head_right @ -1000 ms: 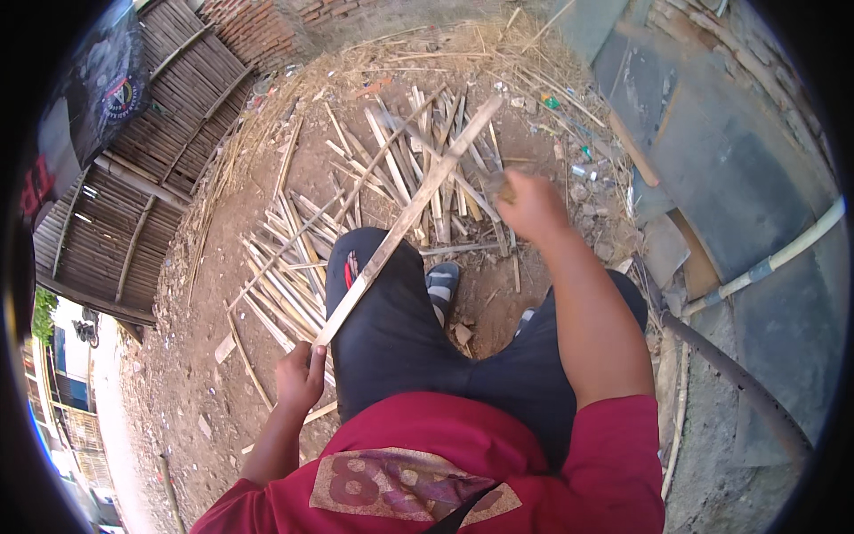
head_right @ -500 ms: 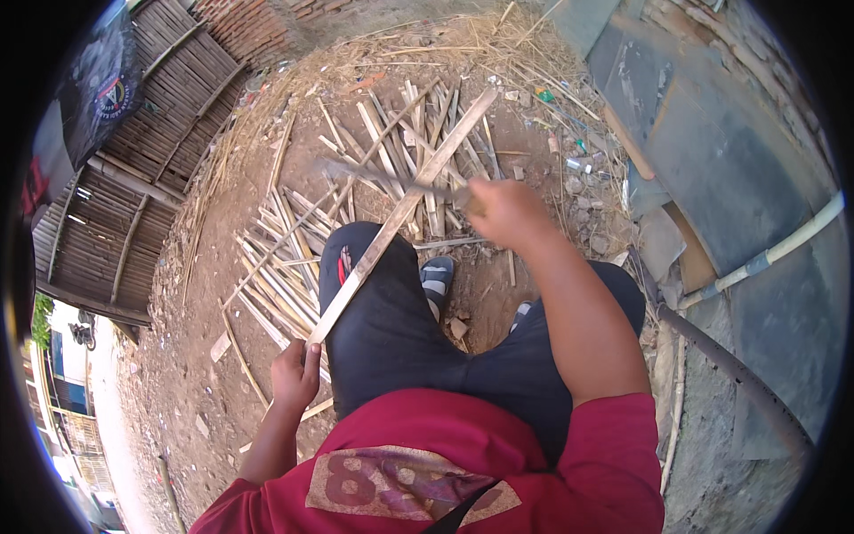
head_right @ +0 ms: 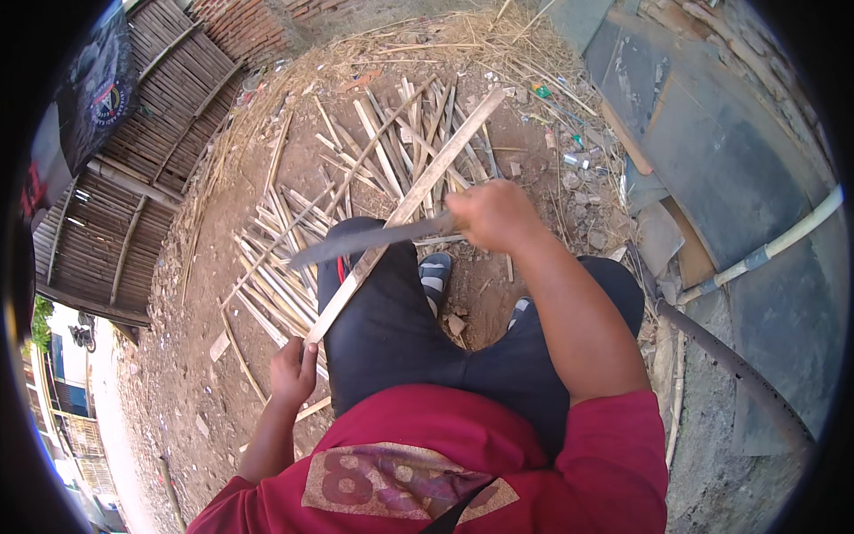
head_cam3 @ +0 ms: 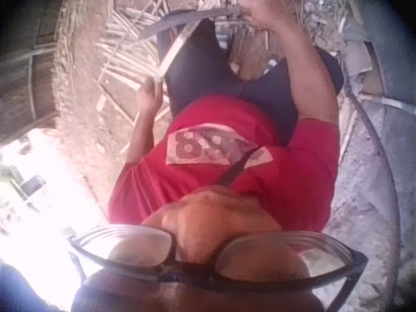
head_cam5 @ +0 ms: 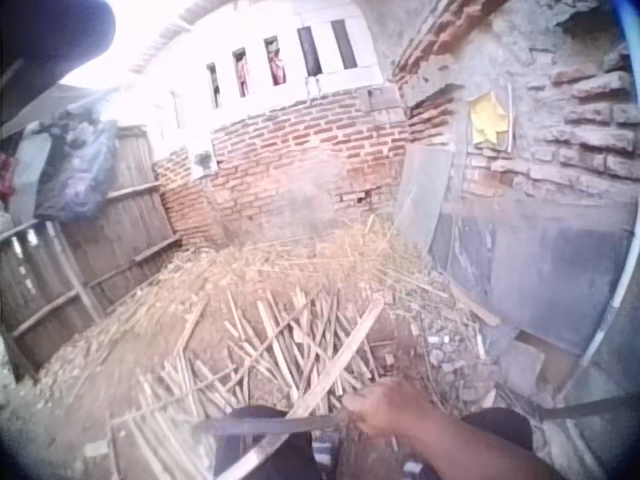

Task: The person thins and smooths a long strip of bamboo using a machete while sitting on the ground.

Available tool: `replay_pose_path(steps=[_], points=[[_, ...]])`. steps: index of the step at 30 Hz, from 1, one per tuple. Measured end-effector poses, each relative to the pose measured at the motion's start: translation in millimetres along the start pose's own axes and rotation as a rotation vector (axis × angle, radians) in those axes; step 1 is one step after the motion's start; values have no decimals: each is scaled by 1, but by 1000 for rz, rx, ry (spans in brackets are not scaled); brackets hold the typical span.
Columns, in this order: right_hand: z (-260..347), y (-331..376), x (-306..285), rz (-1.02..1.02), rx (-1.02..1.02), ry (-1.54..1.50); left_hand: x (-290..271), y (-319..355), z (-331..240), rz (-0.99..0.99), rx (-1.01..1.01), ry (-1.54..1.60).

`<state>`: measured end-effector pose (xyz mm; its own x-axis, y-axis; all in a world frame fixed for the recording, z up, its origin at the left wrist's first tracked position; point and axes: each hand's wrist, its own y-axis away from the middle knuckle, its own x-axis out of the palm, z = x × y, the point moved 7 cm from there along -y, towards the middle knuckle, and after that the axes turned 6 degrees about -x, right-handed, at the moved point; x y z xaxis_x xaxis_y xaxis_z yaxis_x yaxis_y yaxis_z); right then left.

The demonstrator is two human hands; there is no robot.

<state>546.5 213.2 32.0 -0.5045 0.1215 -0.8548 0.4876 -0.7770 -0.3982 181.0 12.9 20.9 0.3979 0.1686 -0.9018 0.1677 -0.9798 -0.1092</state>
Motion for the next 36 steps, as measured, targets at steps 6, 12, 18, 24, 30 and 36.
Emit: replay_pose_path(steps=[6, 12, 18, 24, 30, 36], points=[[-54, 6, -37, -163, 319, -49, -2, -2, 2, 4, -41, 16], [5, 1, -14, 25, -1, -6, -6, 2, 4, -2, -20, -17], [-48, 6, -32, -221, 339, -75, 0, 2, 2, -27, -39, -28], [27, -6, -14, -32, -158, 103, -8, 2, -1, 89, -77, 31], [-46, 0, -33, -303, 257, -66, -5, 1, 8, 217, -136, 202], [46, -11, -26, -114, -342, 66, -5, -7, 7, 206, -134, 305]])
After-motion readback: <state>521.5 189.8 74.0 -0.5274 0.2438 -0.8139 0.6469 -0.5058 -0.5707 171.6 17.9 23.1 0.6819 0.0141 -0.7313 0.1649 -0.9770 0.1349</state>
